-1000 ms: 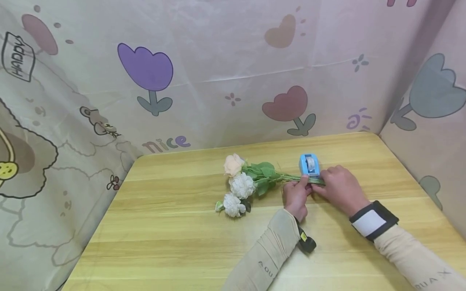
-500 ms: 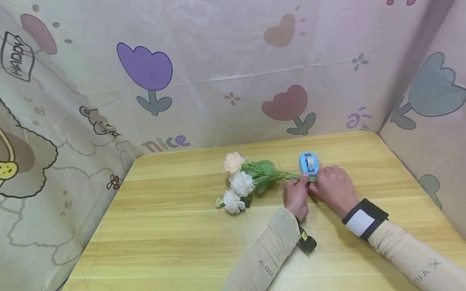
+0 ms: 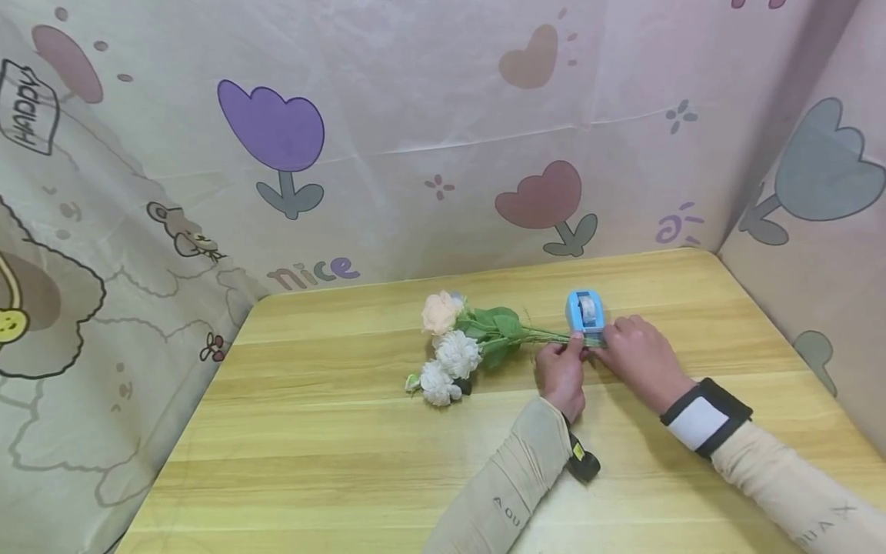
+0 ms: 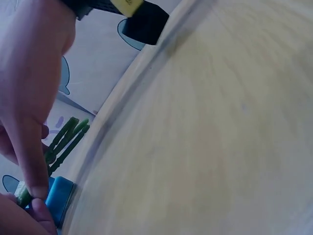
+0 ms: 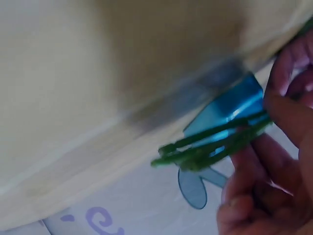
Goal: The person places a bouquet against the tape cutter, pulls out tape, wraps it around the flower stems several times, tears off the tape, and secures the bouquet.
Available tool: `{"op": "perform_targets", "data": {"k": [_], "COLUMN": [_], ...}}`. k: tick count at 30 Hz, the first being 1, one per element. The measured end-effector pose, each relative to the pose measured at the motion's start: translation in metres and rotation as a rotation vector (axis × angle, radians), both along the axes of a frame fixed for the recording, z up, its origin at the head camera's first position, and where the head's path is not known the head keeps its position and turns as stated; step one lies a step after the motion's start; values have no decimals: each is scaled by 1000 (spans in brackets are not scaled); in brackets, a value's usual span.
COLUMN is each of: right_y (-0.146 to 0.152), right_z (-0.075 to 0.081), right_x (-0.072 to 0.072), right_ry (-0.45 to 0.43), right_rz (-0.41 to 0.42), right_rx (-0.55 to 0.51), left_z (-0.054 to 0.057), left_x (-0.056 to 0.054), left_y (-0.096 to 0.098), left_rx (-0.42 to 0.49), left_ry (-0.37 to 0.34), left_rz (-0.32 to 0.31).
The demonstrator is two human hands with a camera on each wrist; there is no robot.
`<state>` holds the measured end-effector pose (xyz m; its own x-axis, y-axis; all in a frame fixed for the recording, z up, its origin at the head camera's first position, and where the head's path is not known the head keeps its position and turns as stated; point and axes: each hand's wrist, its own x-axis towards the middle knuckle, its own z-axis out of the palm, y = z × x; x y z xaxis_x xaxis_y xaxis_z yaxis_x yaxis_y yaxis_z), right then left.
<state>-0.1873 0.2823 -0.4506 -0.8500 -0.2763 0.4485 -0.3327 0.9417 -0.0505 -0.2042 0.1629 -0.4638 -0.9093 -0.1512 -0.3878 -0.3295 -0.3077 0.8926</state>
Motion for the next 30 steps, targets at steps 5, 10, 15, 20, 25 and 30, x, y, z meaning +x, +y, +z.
{"op": "perform_targets", "data": {"k": [5, 10, 15, 20, 25, 30], "right_y": [12, 27, 38, 41, 41, 38], "right_z": [15, 24, 28, 29, 27, 24], "right_x": [-3, -11, -15, -17, -17, -15], "right_ry": [-241, -433, -580, -610, -578, -507], "right_rz": [55, 123, 167, 193, 185, 157], "right_rx": [-143, -173, -207, -202, -210, -195], "left_z": [-2, -4, -5, -7, -9, -10], "left_x": [0, -2, -3, -6, -7, -8], "left_y": [-1, -3, -3, -4, -4, -4], "left_rx": [24, 74, 82, 111, 141, 161], "left_ry": [27, 40, 36, 50, 54, 46], "left_rz": [-13, -27, -46, -57, -72, -74]}}
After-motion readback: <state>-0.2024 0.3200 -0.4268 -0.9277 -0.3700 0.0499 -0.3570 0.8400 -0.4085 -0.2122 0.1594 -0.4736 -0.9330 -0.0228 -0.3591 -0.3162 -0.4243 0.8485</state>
